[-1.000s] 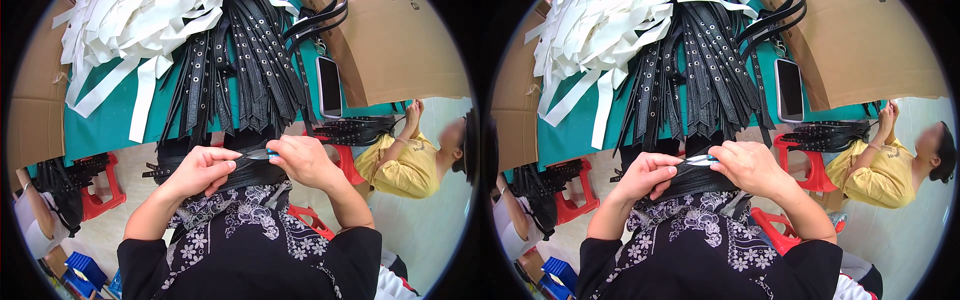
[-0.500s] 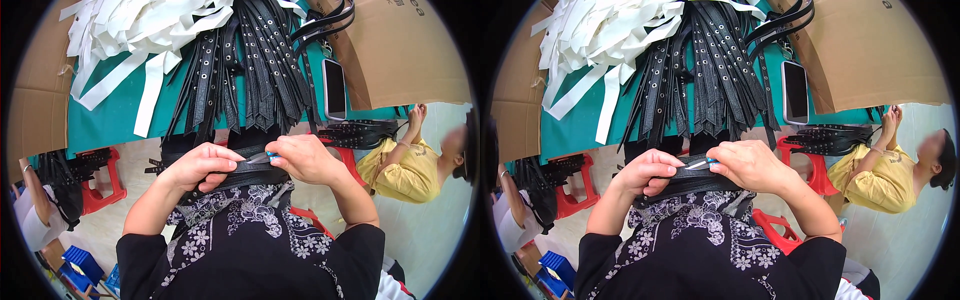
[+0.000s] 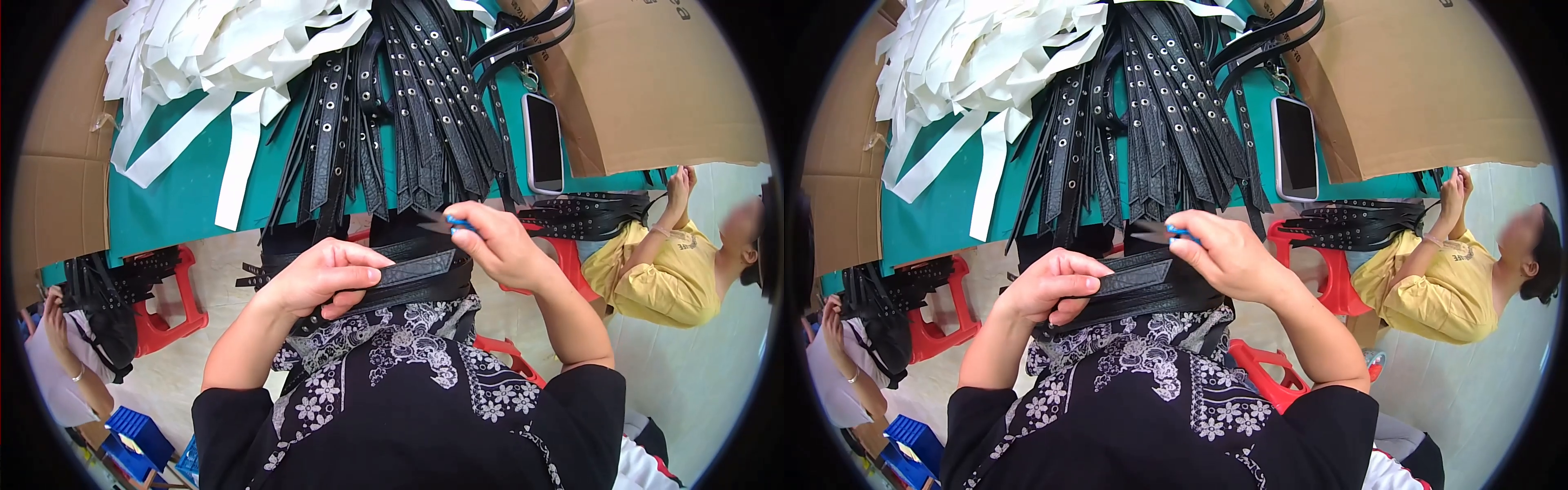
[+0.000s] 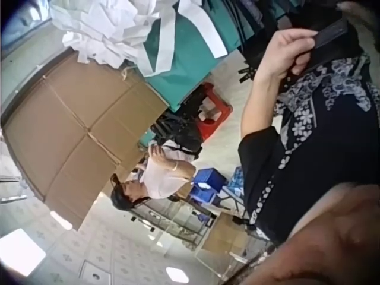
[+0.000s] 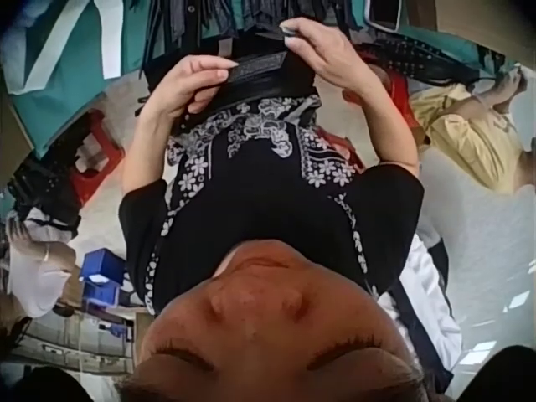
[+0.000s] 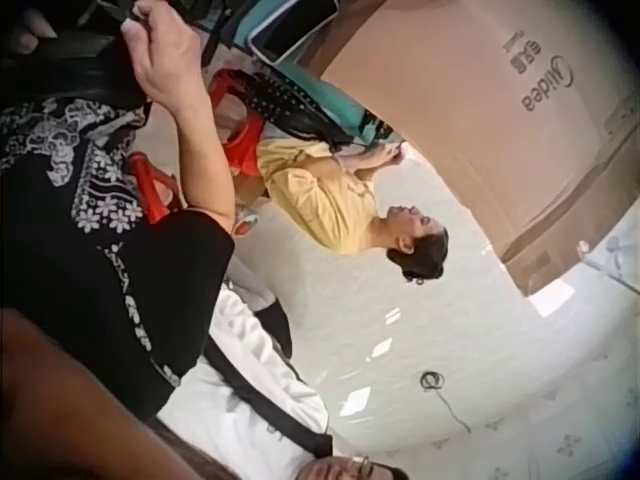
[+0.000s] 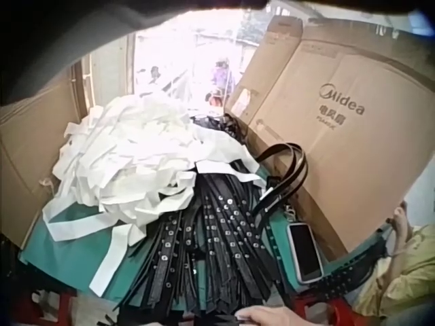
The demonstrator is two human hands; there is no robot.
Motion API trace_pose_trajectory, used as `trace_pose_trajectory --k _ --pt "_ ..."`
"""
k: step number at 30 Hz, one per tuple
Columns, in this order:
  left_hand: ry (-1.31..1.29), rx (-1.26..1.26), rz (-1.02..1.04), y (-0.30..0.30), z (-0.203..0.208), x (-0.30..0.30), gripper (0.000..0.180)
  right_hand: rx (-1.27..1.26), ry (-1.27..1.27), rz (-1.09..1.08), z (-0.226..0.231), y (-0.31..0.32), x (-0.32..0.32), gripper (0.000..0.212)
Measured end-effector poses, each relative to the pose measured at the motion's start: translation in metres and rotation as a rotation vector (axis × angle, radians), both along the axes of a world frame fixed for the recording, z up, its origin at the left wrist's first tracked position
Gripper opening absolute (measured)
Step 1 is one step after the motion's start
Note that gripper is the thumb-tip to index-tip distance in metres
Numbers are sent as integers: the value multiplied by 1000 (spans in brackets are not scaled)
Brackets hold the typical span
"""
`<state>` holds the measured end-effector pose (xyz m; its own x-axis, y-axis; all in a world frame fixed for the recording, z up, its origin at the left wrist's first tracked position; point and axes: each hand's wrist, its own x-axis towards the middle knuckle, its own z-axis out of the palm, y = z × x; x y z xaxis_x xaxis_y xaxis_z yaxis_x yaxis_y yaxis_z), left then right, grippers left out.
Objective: The worker is assembling belts by attaching and trimming white lining strips onto black belt straps.
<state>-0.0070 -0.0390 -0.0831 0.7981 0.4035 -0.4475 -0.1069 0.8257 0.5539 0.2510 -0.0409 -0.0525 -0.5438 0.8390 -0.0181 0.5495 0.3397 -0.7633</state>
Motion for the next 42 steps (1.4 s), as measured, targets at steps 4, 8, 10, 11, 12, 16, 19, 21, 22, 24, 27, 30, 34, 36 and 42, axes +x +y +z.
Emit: trace_pose_trajectory --k 4,8,10,11,12,16,19,21,22,24,27,30,34,36,42 --pt "95 80 66 -7 0 6 16 -162 106 -183 5 -8 11 24" --pt "121 154 77 -8 3 15 12 -676 306 -397 11 -15 -8 22" --pt "103 175 78 -10 8 21 12 -699 413 -477 3 -22 -20 15" --pt "143 195 95 -11 14 26 12 -751 468 -483 3 -24 -23 15" --pt "183 215 112 -11 20 30 12 -766 468 -492 3 -28 -27 16" --pt "222 137 85 -5 25 30 12 -197 214 -306 3 -25 -16 24" --pt "166 58 65 -2 15 21 11 185 -18 -110 4 -5 1 25" --pt "155 36 38 2 11 20 11 141 -82 -22 10 6 6 24" --pt "144 18 10 3 10 19 11 100 -145 65 10 9 6 23" --pt "157 23 6 3 9 17 11 76 -152 96 8 10 3 22" --pt "185 26 2 2 11 15 11 74 -141 145 8 8 -2 23" --pt "199 20 13 -3 11 13 12 52 -143 159 11 6 -6 19" --pt "199 26 8 -4 9 11 12 86 -204 188 15 4 -11 19" --pt "195 21 10 -4 7 10 12 94 -228 192 15 3 -14 19" --pt "179 22 12 -6 8 7 12 235 -274 187 21 -1 -20 18"
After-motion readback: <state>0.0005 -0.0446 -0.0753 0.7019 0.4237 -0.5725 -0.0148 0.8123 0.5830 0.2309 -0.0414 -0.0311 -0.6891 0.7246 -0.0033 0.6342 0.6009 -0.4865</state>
